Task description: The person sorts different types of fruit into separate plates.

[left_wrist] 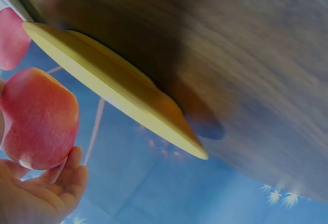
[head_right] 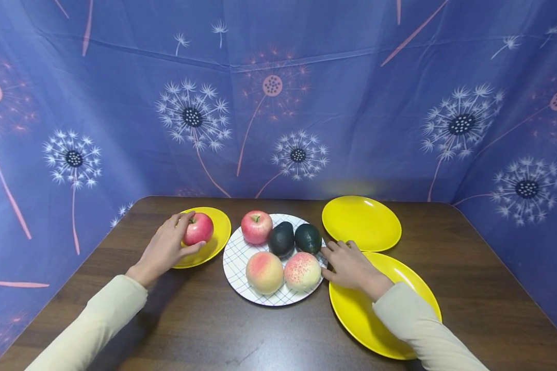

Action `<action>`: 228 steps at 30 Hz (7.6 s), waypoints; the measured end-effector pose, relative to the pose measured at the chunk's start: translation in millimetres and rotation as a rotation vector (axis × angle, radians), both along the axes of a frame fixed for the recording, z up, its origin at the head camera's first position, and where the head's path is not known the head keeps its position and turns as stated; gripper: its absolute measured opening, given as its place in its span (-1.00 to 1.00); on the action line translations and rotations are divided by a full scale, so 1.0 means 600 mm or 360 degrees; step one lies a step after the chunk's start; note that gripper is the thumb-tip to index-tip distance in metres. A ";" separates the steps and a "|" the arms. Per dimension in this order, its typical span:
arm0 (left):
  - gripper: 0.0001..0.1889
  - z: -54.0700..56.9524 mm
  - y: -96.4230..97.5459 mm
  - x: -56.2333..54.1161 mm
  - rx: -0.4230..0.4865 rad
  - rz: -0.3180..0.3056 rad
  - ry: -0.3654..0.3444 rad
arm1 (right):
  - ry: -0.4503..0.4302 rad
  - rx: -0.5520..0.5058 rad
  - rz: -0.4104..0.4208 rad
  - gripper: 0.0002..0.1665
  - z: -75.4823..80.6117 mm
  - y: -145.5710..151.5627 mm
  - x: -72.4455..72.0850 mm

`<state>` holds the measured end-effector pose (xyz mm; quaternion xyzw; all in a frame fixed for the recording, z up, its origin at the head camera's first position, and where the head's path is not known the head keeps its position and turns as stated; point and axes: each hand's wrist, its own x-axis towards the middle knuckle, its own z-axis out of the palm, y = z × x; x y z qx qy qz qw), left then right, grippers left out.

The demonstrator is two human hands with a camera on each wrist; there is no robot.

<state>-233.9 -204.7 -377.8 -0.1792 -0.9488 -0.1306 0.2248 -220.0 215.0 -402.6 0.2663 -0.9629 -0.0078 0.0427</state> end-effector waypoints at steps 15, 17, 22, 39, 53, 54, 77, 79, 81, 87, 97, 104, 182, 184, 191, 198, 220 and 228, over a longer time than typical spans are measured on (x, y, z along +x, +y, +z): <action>-0.21 -0.012 -0.045 -0.005 -0.0008 0.0164 -0.0071 | -0.0006 0.0001 -0.0007 -0.35 0.002 -0.001 0.001; -0.21 -0.014 -0.051 -0.005 -0.0001 0.0176 -0.0102 | -0.0019 -0.0001 -0.0014 -0.33 0.002 -0.001 0.002; -0.20 -0.018 -0.062 -0.005 0.0020 0.0191 -0.0141 | -0.0053 0.0008 -0.0023 -0.32 0.003 0.000 0.004; -0.19 -0.029 -0.076 -0.005 -0.0002 0.0251 -0.0258 | -0.0030 0.0003 -0.0022 -0.33 0.004 -0.003 0.003; -0.18 -0.032 -0.077 -0.005 0.0023 0.0277 -0.0257 | -0.0024 0.0001 -0.0029 -0.33 0.005 -0.004 0.003; -0.18 -0.032 -0.077 -0.005 0.0026 0.0279 -0.0257 | -0.0021 0.0000 -0.0028 -0.33 0.005 -0.004 0.003; -0.14 -0.027 -0.071 -0.006 -0.0019 0.0303 -0.0227 | -0.0024 -0.0015 -0.0020 -0.34 0.001 -0.001 0.002; -0.13 -0.025 -0.069 -0.006 -0.0020 0.0300 -0.0225 | -0.0028 -0.0009 -0.0022 -0.34 0.001 -0.001 0.002; -0.13 -0.021 -0.066 -0.007 -0.0022 0.0298 -0.0217 | -0.0027 -0.0007 -0.0021 -0.34 0.001 -0.001 0.001; -0.15 -0.010 -0.055 -0.008 -0.0045 0.0281 -0.0148 | -0.0022 -0.0001 -0.0019 -0.34 0.003 -0.001 0.002; -0.17 0.006 -0.026 -0.012 -0.0141 0.0242 -0.0029 | -0.0058 0.0009 -0.0037 -0.32 0.004 -0.002 0.003; -0.17 0.013 -0.003 -0.016 -0.0197 0.0225 -0.0040 | -0.0050 0.0016 -0.0021 -0.33 0.005 -0.001 0.002; -0.07 -0.002 0.202 -0.073 -0.0415 -0.0173 -0.0211 | -0.0036 -0.0007 -0.0030 -0.33 0.004 -0.001 0.006; -0.07 -0.003 0.203 -0.074 -0.0427 -0.0171 -0.0216 | -0.0037 -0.0007 -0.0033 -0.33 0.004 -0.001 0.006; -0.06 -0.007 0.210 -0.076 -0.0459 -0.0147 -0.0276 | -0.0038 -0.0012 -0.0041 -0.33 0.002 0.000 0.004; -0.05 -0.009 0.213 -0.078 -0.0457 -0.0142 -0.0282 | -0.0028 -0.0013 -0.0035 -0.34 0.001 -0.002 0.002; -0.06 -0.012 0.211 -0.079 -0.0506 -0.0128 -0.0231 | -0.0020 -0.0008 -0.0038 -0.33 -0.001 -0.002 0.003; -0.07 -0.013 0.205 -0.082 -0.0485 -0.0139 -0.0196 | -0.0018 -0.0009 -0.0033 -0.34 -0.002 -0.002 0.001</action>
